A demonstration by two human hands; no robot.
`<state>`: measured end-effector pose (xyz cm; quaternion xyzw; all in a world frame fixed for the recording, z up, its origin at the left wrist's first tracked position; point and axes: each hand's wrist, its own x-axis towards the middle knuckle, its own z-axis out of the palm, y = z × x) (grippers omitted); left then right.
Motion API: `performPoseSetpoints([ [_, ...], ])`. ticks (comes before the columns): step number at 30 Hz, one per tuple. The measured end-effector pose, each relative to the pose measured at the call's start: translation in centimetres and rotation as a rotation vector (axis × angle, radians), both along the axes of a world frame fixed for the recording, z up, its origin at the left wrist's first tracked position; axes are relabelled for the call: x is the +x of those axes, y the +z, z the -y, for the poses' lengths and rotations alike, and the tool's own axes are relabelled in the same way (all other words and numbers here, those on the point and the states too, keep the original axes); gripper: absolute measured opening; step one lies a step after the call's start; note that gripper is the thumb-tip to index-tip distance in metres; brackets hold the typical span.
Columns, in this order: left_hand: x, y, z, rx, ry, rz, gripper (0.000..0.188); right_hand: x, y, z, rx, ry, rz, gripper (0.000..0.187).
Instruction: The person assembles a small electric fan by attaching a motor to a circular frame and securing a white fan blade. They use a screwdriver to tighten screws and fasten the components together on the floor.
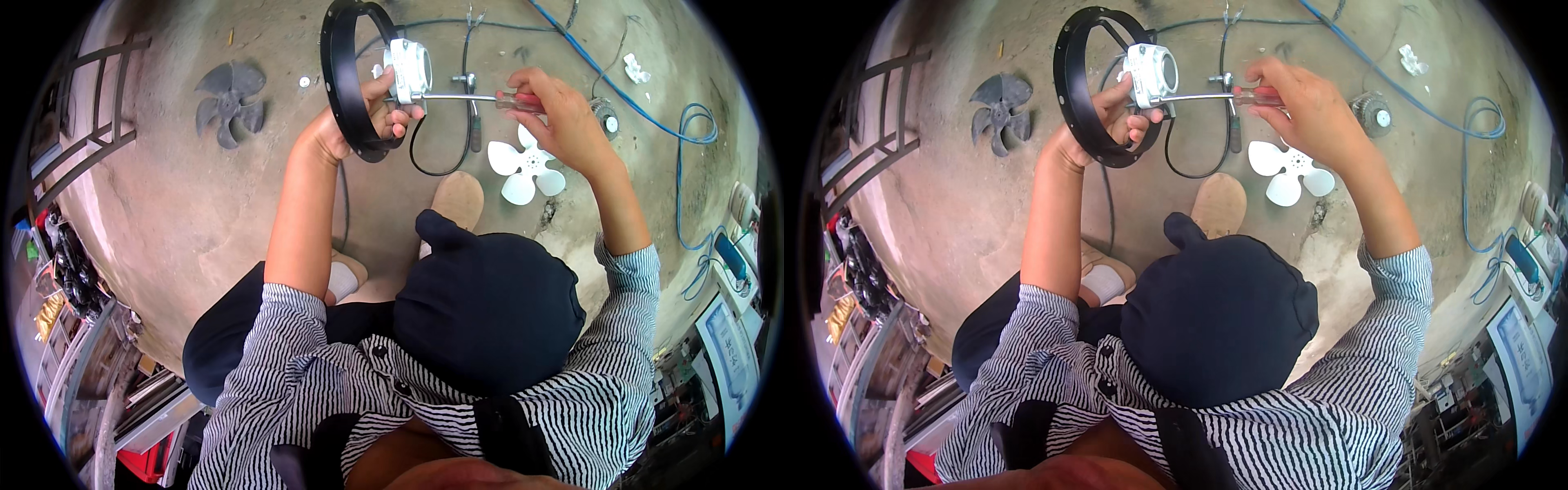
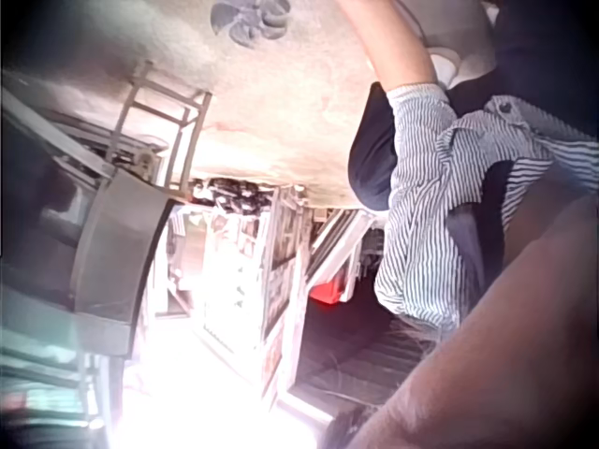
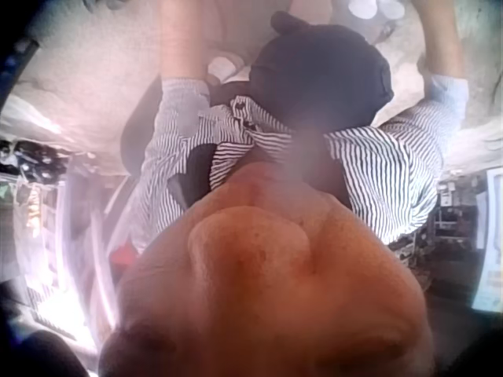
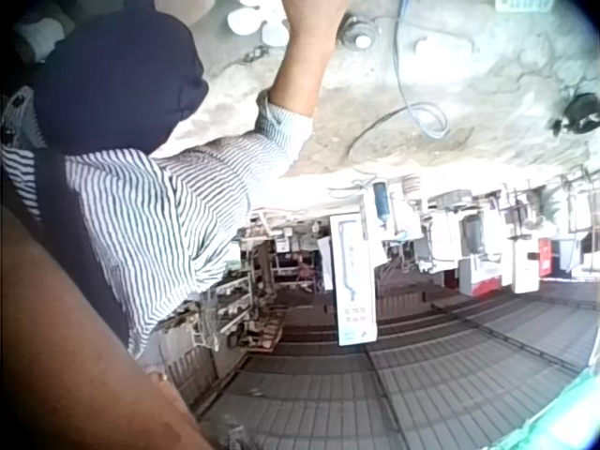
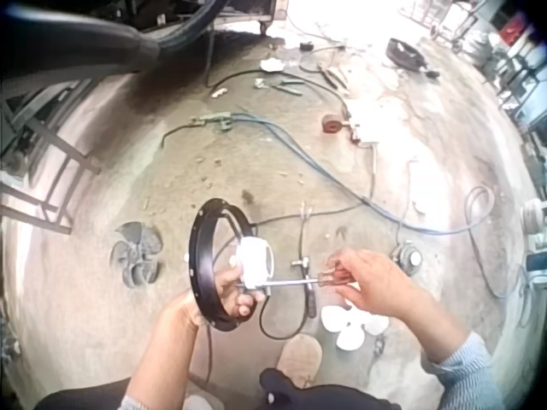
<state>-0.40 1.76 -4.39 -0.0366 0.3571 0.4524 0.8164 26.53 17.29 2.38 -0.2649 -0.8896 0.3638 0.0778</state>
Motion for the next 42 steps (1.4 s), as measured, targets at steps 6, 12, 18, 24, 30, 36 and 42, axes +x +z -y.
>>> performPoseSetpoints([
  [6,-0.5,0.9,0.8,0.090,-0.053,-0.075,0.040,0.6,-1.9,-0.4,0.018,0.066,-0.041,0.021],
  [12,-0.4,1.7,0.5,0.046,-0.054,-0.167,0.034,0.7,-2.3,-0.2,0.062,0.058,-0.170,0.020],
  [18,0.2,1.3,0.6,0.041,-0.025,-0.211,0.025,0.8,-1.8,0.2,-0.447,-0.168,0.097,0.020],
  [24,0.8,1.0,0.5,-0.015,0.028,-0.205,0.019,1.8,-2.7,-0.2,-0.199,-0.029,-0.099,0.020],
  [30,0.5,0.7,0.4,-0.035,0.055,-0.157,0.018,2.4,-2.5,-0.5,-0.222,-0.032,0.015,0.020],
  [36,0.3,0.6,0.4,-0.044,0.052,-0.160,0.018,2.3,-2.3,-0.6,-0.425,-0.083,0.157,0.026],
  [42,0.2,1.0,0.1,-0.072,0.053,-0.180,0.021,2.7,-3.4,-0.8,-0.683,-0.112,0.192,0.031],
])
